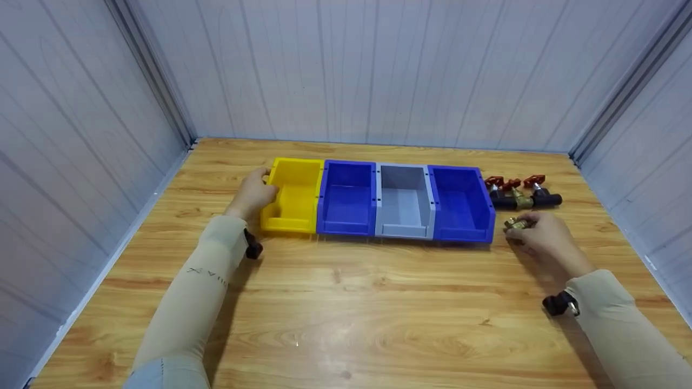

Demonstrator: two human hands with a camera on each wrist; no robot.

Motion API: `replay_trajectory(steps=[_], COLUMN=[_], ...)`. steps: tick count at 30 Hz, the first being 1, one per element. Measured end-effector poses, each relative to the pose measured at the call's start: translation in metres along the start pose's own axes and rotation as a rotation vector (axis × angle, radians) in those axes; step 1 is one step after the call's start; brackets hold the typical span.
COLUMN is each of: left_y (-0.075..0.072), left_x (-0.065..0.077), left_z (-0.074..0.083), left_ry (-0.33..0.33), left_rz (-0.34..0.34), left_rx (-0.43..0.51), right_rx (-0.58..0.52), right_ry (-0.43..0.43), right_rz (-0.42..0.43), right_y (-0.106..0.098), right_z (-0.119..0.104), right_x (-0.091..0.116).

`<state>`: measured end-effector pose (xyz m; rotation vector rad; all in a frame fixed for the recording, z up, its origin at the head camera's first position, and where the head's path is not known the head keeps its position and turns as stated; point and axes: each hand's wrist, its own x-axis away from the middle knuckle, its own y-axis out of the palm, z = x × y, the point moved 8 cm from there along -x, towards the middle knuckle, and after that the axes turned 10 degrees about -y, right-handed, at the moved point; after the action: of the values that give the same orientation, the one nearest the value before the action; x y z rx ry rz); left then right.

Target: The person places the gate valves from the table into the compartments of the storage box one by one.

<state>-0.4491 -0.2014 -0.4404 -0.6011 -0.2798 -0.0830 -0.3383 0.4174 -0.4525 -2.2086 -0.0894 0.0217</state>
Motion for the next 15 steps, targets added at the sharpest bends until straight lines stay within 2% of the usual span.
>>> replay_trajectory(steps=[9,15], left_y=[0.001,0.001], left_x=[0.002,0.005], left_z=[-0.001,0.000], left_ry=[-0.024,-0.017], left_rz=[0.006,-0.001], left_rx=[0.032,0.053], right_rx=[0.040,0.052], right_ry=[-0.035,-0.067], right_rz=[-0.010,0.041], right_y=[-0.006,-0.011], right_z=[-0.008,-0.013], right_x=[0.001,-0.001])
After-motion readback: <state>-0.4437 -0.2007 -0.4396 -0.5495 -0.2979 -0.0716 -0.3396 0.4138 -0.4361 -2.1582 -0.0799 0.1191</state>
